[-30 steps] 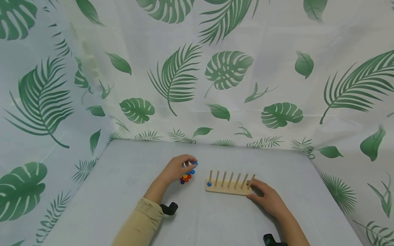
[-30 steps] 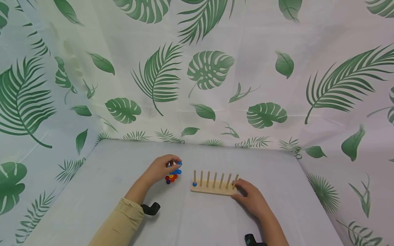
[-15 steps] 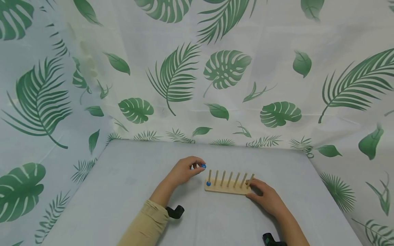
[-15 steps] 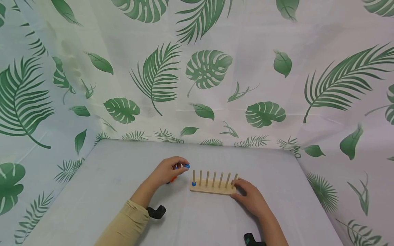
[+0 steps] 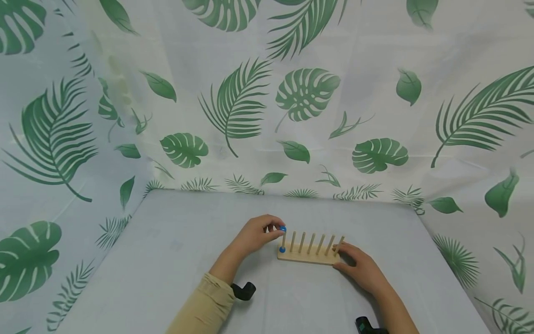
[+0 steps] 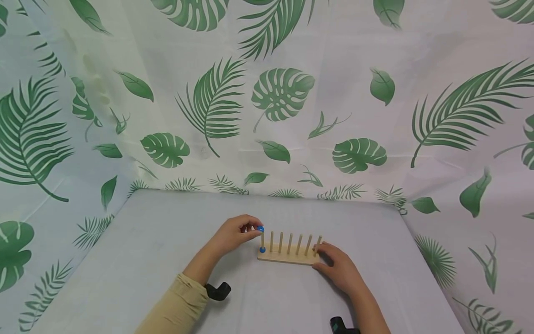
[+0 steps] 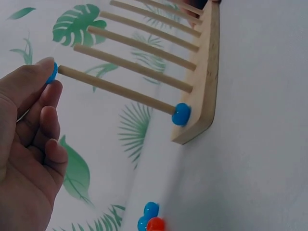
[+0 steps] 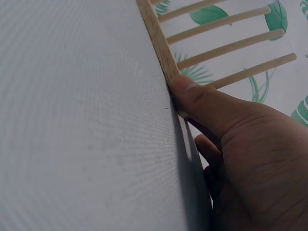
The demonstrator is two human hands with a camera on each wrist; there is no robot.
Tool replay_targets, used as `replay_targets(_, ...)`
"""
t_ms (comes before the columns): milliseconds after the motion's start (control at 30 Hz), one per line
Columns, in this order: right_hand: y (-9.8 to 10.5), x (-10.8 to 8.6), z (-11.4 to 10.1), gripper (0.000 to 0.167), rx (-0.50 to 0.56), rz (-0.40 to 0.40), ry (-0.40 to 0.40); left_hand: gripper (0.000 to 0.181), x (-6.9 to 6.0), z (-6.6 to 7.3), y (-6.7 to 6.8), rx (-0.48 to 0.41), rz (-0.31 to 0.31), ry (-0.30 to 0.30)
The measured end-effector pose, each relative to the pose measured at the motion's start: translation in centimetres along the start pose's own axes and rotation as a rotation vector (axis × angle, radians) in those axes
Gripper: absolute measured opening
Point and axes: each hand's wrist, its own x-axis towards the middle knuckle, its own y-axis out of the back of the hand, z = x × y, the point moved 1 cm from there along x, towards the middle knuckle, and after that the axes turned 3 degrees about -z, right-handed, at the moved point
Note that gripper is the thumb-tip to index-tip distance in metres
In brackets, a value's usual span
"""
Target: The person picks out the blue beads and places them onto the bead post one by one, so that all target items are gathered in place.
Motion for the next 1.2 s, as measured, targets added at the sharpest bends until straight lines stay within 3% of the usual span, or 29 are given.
replay_targets(333, 0.0, 0.0, -0.2, 0.055, 0.011, -0.002, 0.003, 0.021, -0.1, -0.2, -1.1, -0.007, -0.006, 0.032)
replay_targets(800, 0.1, -0.1, -0.2, 0.054, 0.008, 0.006, 0.004, 0.022, -0.8, -2.0, -3.6, -0.073, 0.047, 0.096)
replay_targets(1200, 0.2, -0.1, -0.2, 0.056, 0.016, 0.0, -0.001, 0.024, -1.5, -2.6, -5.4, -0.111, 0.108, 0.177)
